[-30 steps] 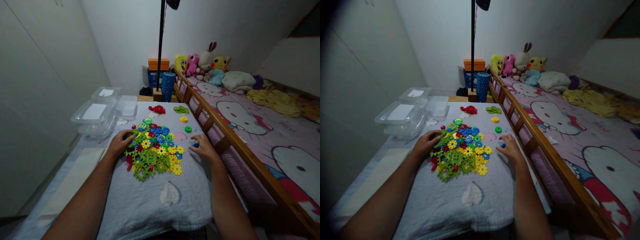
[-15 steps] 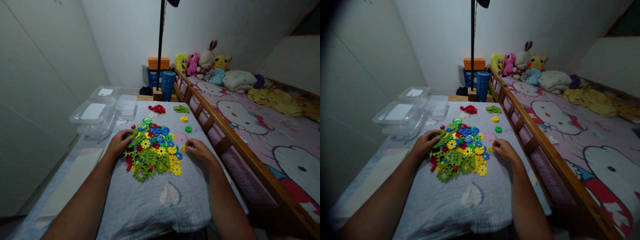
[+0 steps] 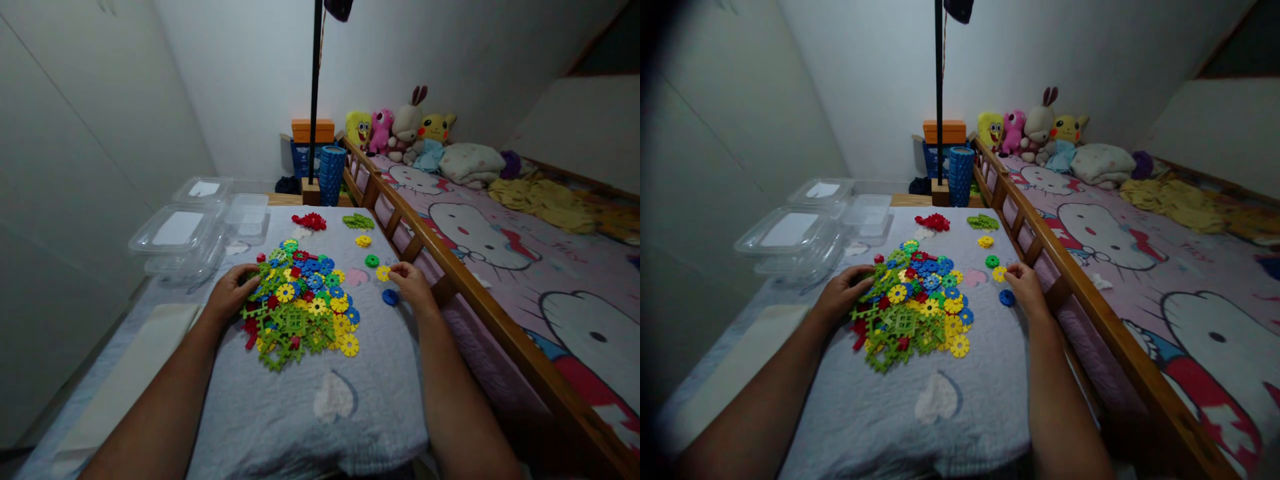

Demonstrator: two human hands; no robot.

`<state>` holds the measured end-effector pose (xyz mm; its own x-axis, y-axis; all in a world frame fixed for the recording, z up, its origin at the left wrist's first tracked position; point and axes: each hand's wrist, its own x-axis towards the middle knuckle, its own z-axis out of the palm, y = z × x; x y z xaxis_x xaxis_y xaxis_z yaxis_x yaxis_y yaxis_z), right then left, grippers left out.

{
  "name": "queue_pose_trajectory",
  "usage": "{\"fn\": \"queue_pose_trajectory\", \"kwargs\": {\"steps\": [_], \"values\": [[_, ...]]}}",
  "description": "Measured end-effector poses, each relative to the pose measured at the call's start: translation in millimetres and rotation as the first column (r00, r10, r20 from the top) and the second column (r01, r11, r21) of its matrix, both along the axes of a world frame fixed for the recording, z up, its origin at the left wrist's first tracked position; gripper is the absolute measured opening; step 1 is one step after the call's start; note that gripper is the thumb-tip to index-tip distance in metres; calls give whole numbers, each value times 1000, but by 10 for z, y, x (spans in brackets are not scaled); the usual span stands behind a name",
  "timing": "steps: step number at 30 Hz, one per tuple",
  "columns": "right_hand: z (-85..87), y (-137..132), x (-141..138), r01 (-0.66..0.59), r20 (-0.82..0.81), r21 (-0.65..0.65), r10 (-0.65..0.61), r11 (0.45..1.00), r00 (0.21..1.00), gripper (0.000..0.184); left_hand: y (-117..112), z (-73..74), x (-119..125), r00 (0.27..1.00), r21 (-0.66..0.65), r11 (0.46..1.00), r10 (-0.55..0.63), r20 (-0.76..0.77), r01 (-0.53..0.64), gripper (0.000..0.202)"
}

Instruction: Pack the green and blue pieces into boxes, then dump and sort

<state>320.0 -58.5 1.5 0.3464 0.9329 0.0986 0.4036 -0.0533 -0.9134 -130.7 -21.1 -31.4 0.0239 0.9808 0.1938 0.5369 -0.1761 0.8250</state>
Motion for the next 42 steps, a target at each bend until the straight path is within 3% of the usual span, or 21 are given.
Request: {"fn": "queue_pose_trajectory", "kwargs": {"steps": [6,11,20,24,28,30,33,36,39,42], "values": [[134,758,-14,83,61,68,-87,994,994,18,-5,-7,-1,1000,3,1000,-7,11,7,52],[80,1295,-109,179,63,-35,-177,983,982,14,-15,2,5,1000,-10,1000,-11,23,11,49],[-139,1629,-127,241,153,-100,-224,966,963,16,-42,63,40,1000,7,1000,-7,20,7,45],[-141,1613,-105,264,193,-87,-243,961,950,19,-44,61,41,1000,-3,1000,-12,20,12,46],[-19,1470,-165,252,202,-22,-243,967,949,10,-37,42,27,1000,-3,1000,-16,3,16,47],[55,1337,-251,174,216,36,-178,984,960,4,-33,39,23,1000,4,1000,-17,0,17,47],[116,1065,-451,-100,291,53,81,994,953,6,-32,47,23,1000,17,1000,-15,1,15,47],[84,775,-681,-402,413,-158,430,902,803,10,-32,55,27,1000,22,1000,-8,7,8,48],[-9,571,-865,-428,558,-198,461,882,690,19,-27,41,25,1000,21,1000,-14,9,14,48],[-92,485,-968,-401,631,-208,435,892,642,21,-19,14,16,1000,16,1000,-20,11,20,49]]}}
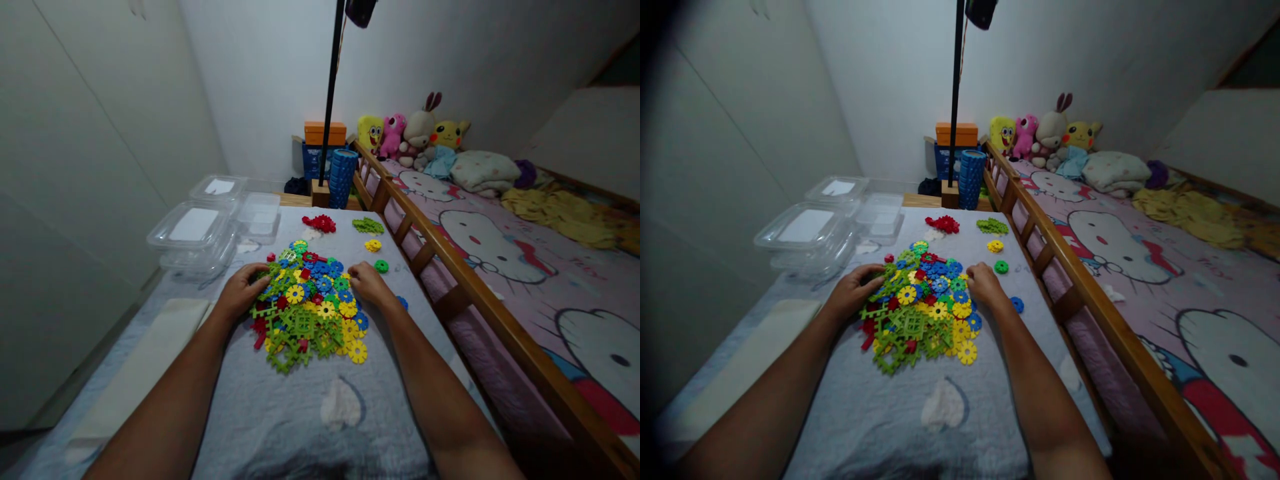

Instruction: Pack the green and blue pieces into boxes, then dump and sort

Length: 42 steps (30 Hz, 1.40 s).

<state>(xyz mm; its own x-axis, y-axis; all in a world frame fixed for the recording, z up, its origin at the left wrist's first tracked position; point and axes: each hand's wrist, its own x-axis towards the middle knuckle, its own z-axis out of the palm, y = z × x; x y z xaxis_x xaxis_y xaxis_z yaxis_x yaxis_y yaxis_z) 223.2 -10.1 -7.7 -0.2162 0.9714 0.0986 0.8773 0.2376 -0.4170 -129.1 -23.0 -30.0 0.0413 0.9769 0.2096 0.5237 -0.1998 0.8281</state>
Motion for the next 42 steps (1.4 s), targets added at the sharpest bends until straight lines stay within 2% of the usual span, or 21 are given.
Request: {"fn": "queue_pose_trajectory", "kwargs": {"steps": [3,6,10,13,15,16,18,20,26,33,39,42], "values": [[-38,-20,-37,31,-25,-3,-31,1000,999,15,8,-17,-8,1000,-1,1000,-2,0,2,48],[-43,-23,-29,47,-149,-28,-50,999,988,7,10,-17,-10,1000,5,1000,-6,-3,6,47],[-11,57,86,71,-363,-103,-104,992,926,2,5,-12,-6,1000,13,1000,-4,6,4,46],[54,254,274,180,-459,-45,-180,983,870,7,2,-13,-2,1000,22,1000,1,8,-1,46],[107,444,426,297,-504,7,-253,955,826,8,2,-14,1,1000,18,1000,-3,14,3,46],[132,547,502,384,-528,10,-321,923,786,8,2,-12,1,1000,15,1000,-5,18,5,46],[166,750,640,511,-536,-20,-441,859,720,7,0,-7,3,1000,8,1000,-6,19,6,46],[174,927,747,574,-520,-40,-508,818,687,8,-4,3,5,1000,9,1000,-2,14,2,46],[27,1234,892,603,-473,-46,-549,797,689,14,-22,32,14,1000,14,1000,7,5,-7,45],[-130,1241,932,621,-428,3,-561,783,709,23,-21,45,13,1000,9,1000,4,-3,-4,46],[11,1086,873,612,-444,68,-525,788,726,24,-20,50,17,1000,7,1000,4,26,-4,50],[140,914,706,542,-447,92,-451,835,772,15,-19,37,18,999,8,1000,7,35,-7,51]]}}
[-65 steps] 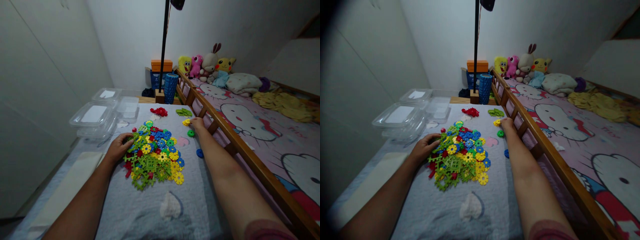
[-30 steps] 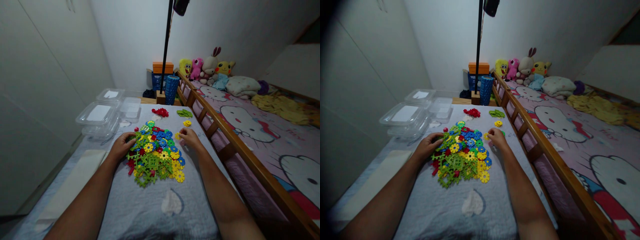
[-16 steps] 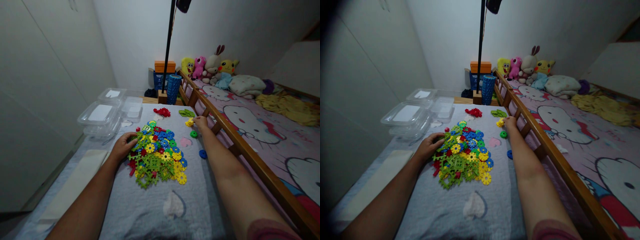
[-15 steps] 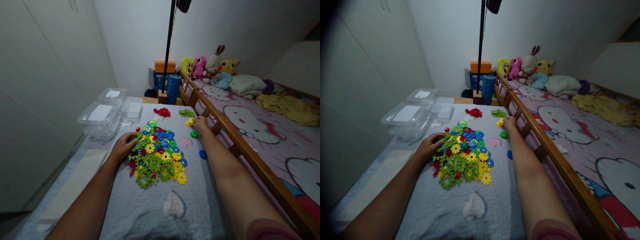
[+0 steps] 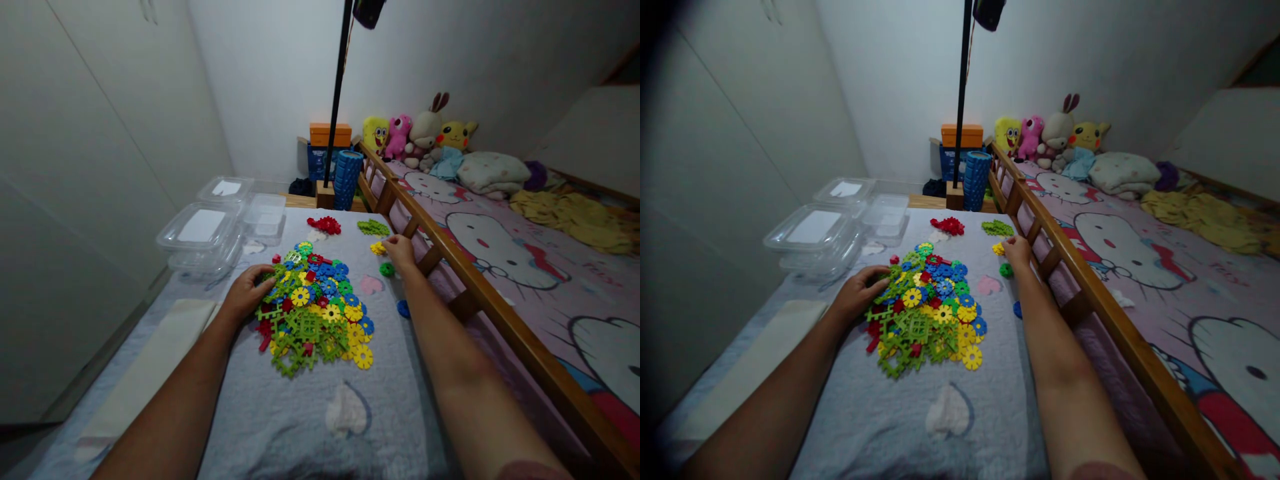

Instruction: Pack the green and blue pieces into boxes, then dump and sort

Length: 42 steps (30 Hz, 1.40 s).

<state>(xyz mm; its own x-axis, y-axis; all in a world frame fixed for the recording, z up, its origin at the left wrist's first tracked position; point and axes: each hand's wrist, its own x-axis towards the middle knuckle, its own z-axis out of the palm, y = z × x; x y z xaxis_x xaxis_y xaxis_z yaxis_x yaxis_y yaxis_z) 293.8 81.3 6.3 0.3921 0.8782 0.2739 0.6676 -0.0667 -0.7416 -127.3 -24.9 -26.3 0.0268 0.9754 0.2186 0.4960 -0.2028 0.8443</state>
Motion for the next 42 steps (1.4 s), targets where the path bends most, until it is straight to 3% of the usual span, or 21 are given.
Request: {"fn": "queue_pose_trajectory", "kwargs": {"steps": [2,3,5,7,13,19,22,24,27,30,34,42], "values": [[64,-181,-183,-109,15,-11,109,994,994,10,1,-6,-1,1000,-2,1000,-2,-1,2,50],[82,-289,-289,-225,46,-57,228,973,973,9,2,-7,-2,1000,-5,1000,-6,-4,6,50],[85,-524,-506,-449,91,-214,475,868,875,6,5,-10,-5,1000,-7,1000,-14,-12,13,49],[51,-747,-699,-520,167,-301,581,800,797,6,8,-14,-8,1000,-2,1000,-17,-18,17,48],[-59,-1066,-968,-443,316,-330,539,834,781,19,8,-16,-10,1000,-6,1000,-12,-15,12,47],[-66,-1048,-941,-482,181,-308,548,820,816,11,10,-23,-15,1000,0,1000,-13,-23,13,45],[-56,-969,-789,-513,14,-235,531,825,847,3,24,-42,-20,1000,5,1000,-12,-14,12,45],[-39,-891,-605,-461,-75,-151,455,874,887,7,30,-49,-23,1000,4,1000,-13,-11,13,45],[-24,-768,-268,-252,-139,-10,248,968,959,16,29,-44,-22,1000,0,1000,-13,-14,13,45],[-56,-668,15,-88,-187,45,95,995,978,18,22,-33,-19,1000,-3,1000,-12,-21,12,44],[-153,-589,184,-19,-166,31,24,999,986,20,17,-26,-19,999,-7,1000,-8,-31,8,46],[-220,-614,194,33,-1,-114,-33,993,999,15,18,-35,-19,999,2,1000,-5,-37,5,44]]}}
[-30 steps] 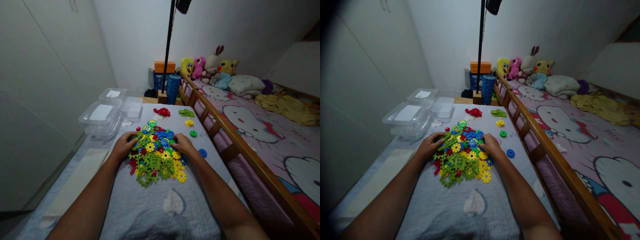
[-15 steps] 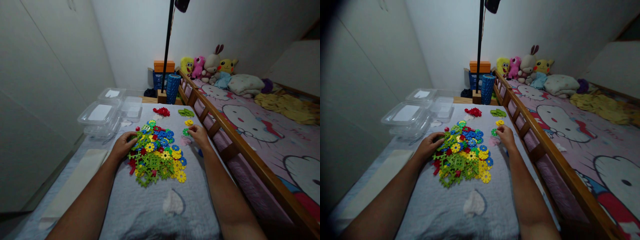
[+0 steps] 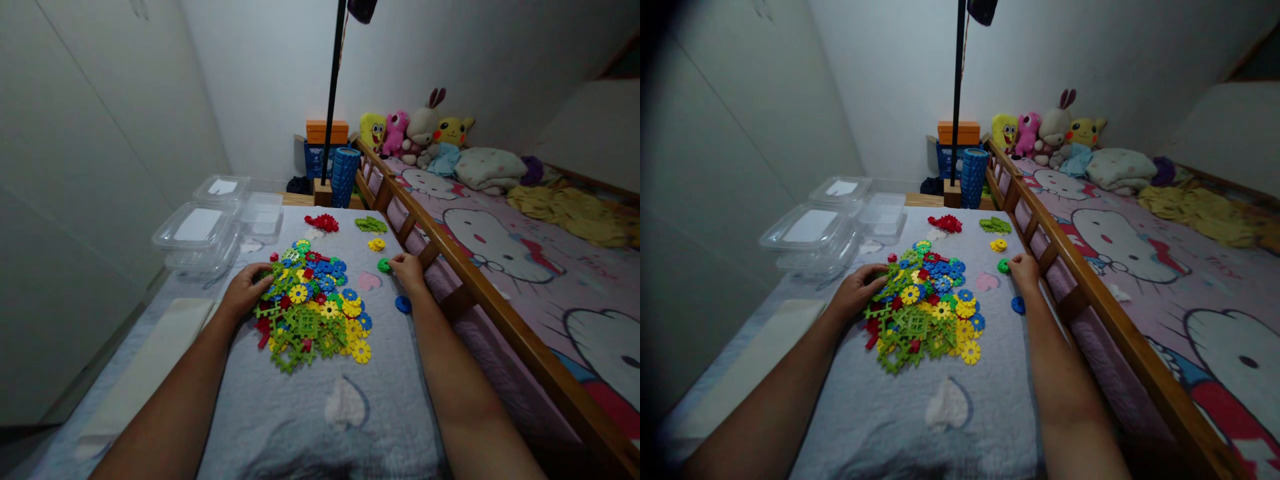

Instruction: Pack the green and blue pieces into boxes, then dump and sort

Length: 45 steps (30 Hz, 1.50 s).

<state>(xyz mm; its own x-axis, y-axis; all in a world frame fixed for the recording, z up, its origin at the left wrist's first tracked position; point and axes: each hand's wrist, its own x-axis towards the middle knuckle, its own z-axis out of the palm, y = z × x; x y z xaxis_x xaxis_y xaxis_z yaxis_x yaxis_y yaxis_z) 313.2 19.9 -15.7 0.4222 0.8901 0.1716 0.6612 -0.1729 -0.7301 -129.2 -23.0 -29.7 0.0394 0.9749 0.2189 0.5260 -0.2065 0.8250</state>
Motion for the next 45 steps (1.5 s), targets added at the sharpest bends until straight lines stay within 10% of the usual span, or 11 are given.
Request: {"fn": "queue_pose_trajectory", "kwargs": {"steps": [9,17,23,45], "values": [[233,-270,-67,-22,99,40,18,999,995,11,-16,26,14,1000,-21,1000,1,11,-1,46],[220,-790,-725,-551,189,-125,565,825,803,13,10,-21,-1,1000,-13,1000,-12,22,13,48],[73,-813,-999,-552,369,-199,583,810,723,15,33,-74,-23,1000,-15,1000,-11,24,11,47],[22,-783,-914,-644,239,-208,677,736,696,17,-4,-2,9,1000,-35,999,-17,17,18,48]]}}
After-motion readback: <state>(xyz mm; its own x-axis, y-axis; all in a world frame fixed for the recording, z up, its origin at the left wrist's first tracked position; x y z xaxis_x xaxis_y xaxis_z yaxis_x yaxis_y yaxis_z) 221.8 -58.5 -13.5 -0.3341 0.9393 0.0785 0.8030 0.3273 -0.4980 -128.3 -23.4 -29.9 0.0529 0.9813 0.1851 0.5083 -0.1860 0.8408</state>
